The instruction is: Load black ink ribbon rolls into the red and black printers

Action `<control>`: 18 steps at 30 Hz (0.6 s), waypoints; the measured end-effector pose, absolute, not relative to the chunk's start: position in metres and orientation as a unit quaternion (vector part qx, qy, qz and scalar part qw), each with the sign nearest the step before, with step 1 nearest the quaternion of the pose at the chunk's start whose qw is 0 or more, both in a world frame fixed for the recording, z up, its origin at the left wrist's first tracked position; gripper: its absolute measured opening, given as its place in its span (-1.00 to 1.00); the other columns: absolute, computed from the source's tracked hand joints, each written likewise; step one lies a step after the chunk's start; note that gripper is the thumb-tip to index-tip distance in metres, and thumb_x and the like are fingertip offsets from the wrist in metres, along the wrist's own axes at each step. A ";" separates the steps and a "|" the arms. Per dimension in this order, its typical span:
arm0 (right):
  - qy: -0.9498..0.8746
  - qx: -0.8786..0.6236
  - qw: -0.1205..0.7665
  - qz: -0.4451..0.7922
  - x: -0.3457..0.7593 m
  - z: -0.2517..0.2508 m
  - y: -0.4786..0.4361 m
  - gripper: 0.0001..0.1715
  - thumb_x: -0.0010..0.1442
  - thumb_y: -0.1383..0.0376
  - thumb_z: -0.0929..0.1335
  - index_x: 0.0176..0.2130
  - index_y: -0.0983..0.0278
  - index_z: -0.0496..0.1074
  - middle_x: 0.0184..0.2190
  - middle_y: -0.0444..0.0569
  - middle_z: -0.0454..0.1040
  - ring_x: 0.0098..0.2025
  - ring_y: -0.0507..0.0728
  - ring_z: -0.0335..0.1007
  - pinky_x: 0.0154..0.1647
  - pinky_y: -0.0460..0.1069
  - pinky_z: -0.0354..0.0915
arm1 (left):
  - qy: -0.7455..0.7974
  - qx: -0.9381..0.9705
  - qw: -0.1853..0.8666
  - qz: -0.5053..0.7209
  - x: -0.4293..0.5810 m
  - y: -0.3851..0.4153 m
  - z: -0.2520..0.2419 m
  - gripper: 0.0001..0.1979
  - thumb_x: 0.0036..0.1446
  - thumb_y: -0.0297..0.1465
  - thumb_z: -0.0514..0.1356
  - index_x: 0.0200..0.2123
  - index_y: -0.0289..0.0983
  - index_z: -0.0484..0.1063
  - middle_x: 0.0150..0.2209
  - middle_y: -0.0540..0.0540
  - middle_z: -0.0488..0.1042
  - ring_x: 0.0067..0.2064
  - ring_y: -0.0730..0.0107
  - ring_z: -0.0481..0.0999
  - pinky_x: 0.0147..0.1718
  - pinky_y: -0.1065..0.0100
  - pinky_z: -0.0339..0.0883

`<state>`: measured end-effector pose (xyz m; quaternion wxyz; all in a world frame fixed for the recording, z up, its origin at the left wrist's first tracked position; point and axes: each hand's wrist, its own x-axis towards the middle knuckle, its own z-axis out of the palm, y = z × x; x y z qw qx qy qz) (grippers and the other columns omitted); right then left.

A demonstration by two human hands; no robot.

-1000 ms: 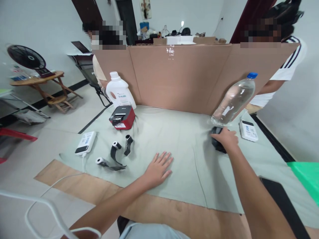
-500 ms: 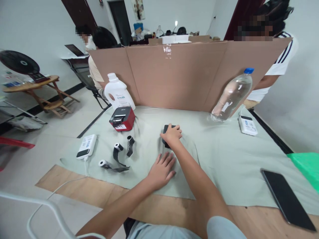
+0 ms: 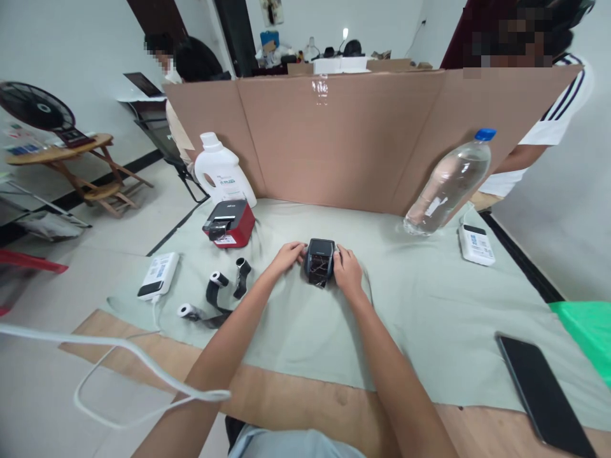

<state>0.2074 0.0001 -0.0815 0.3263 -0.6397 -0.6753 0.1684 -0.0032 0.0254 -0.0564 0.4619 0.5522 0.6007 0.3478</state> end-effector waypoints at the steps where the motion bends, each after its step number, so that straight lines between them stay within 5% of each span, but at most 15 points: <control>1: -0.679 -0.638 0.322 0.166 0.206 -0.082 -0.001 -0.33 0.45 0.06 0.06 0.28 0.28 0.40 0.17 0.17 0.47 0.22 0.30 0.38 0.26 0.16 0.27 | 0.596 0.574 0.436 0.354 -0.001 0.027 -0.061 -0.61 0.34 -0.35 0.06 0.10 -0.37 0.54 -0.16 -0.17 0.60 -0.34 0.41 0.54 -0.21 0.36 0.44; 6: -0.703 -0.623 0.308 0.152 0.205 -0.083 -0.002 -0.34 0.48 0.10 0.05 0.31 0.29 0.37 0.17 0.16 0.48 0.19 0.27 0.38 0.23 0.11 0.25 | 0.593 0.665 0.269 0.365 0.008 0.001 -0.083 -0.49 0.28 -0.53 0.00 0.22 -0.28 0.49 -0.07 -0.15 0.52 -0.03 0.33 0.52 0.08 0.32 0.35; 18: -0.706 -0.657 0.245 0.099 0.197 -0.084 -0.006 -0.34 0.51 0.17 0.01 0.28 0.31 0.44 -0.10 0.21 0.58 -0.01 0.31 0.36 -0.03 0.10 0.14 | 0.638 0.736 0.136 0.181 0.004 -0.006 -0.075 -0.42 0.27 -0.61 -0.02 0.25 -0.11 0.46 0.04 -0.13 0.51 0.08 0.24 0.47 0.01 0.32 0.35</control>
